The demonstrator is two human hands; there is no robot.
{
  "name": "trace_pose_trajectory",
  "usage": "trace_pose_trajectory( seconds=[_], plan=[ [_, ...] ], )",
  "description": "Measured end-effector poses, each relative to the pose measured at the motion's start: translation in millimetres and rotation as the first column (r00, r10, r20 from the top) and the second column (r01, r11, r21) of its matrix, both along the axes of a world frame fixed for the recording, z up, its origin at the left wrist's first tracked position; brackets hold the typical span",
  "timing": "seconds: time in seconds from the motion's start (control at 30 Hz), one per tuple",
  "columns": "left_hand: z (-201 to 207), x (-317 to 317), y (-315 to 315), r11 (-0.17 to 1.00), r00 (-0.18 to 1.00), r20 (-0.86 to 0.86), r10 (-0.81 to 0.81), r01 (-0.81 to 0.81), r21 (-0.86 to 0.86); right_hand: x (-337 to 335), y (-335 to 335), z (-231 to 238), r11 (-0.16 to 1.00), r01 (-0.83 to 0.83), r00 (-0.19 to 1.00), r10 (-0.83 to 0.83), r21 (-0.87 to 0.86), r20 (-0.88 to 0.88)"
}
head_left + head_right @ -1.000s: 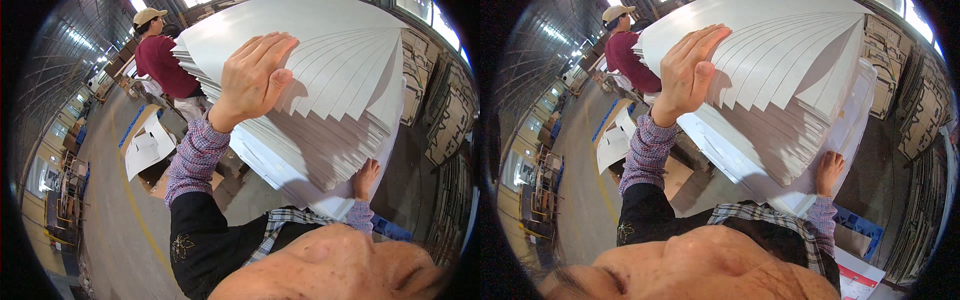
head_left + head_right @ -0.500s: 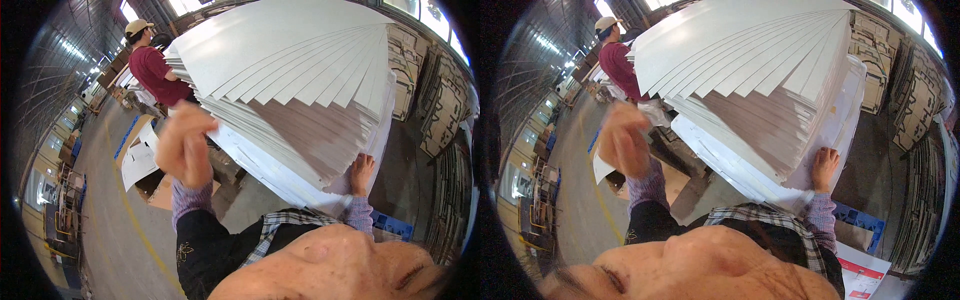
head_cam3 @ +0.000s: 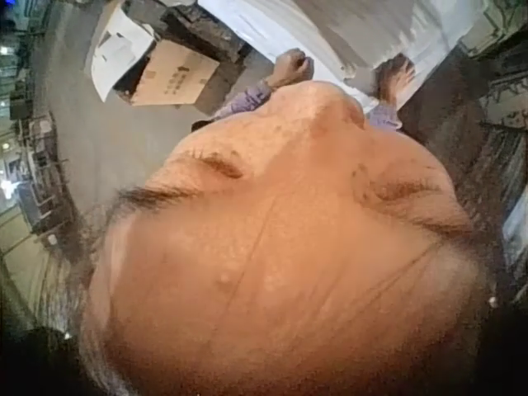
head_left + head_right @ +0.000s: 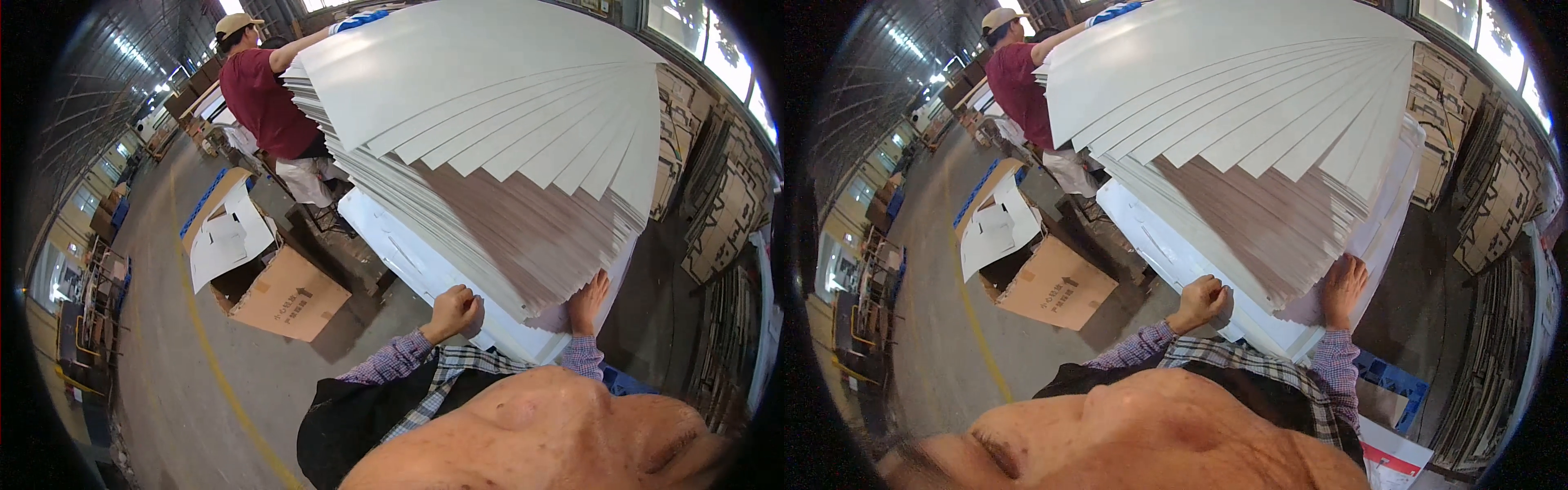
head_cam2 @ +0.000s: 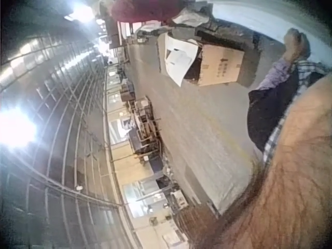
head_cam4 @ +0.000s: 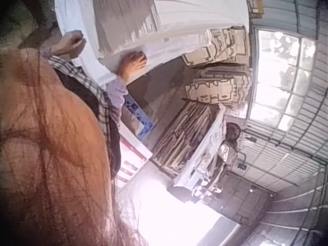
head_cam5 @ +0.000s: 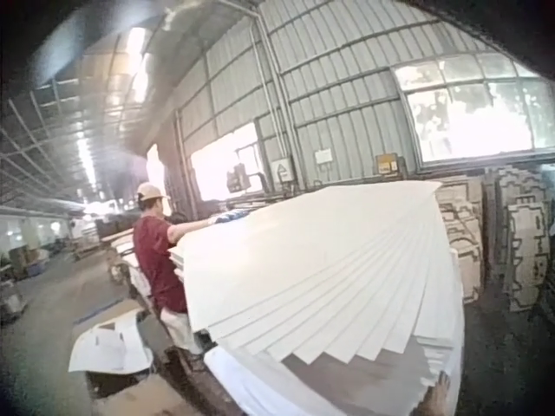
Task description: Counting individual white large paper sheets from a big stack in a paper processing mill facility.
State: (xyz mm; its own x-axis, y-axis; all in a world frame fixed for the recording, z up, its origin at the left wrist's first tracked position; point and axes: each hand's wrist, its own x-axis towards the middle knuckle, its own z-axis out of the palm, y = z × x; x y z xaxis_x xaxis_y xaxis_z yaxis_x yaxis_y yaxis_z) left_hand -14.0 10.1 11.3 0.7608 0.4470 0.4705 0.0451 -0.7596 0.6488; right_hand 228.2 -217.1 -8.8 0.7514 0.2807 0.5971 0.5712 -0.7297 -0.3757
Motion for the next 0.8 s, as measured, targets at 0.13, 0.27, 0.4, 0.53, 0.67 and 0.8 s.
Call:
trace_pose_trajectory(
  seconds=[0.13, 0.27, 0.4, 0.53, 0.67, 0.8],
  plan=[
    [-1, 8, -10, 0.994, 0.998, 0.015, 0.053, -0.054, 0.1, 7, -3, -18, 0.999, 0.025, 0.998, -0.024, -0.02, 0.057],
    [-2, 11, -12, 0.988, 0.995, 0.073, 0.062, -0.072, 0.14, 7, -6, -19, 0.999, 0.014, 0.998, -0.011, -0.04, 0.063],
    [-5, 11, -12, 0.985, 0.994, 0.1, 0.051, -0.066, 0.159, 9, -9, -22, 0.999, -0.01, 0.997, 0.014, -0.045, 0.079],
    [0, 12, -13, 0.984, 0.991, 0.117, 0.067, -0.085, 0.159, 14, -10, -29, 0.995, 0.016, 0.999, -0.012, -0.099, 0.047],
    [-2, 11, -10, 0.983, 0.991, 0.123, 0.059, -0.079, 0.163, 16, -14, -35, 0.985, 0.022, 1.0, -0.019, -0.173, 0.022],
    [-8, 11, -9, 0.982, 0.991, 0.12, 0.061, -0.081, 0.173, 22, -17, -51, 0.982, 0.036, 0.989, -0.009, -0.185, 0.145]
  ],
)
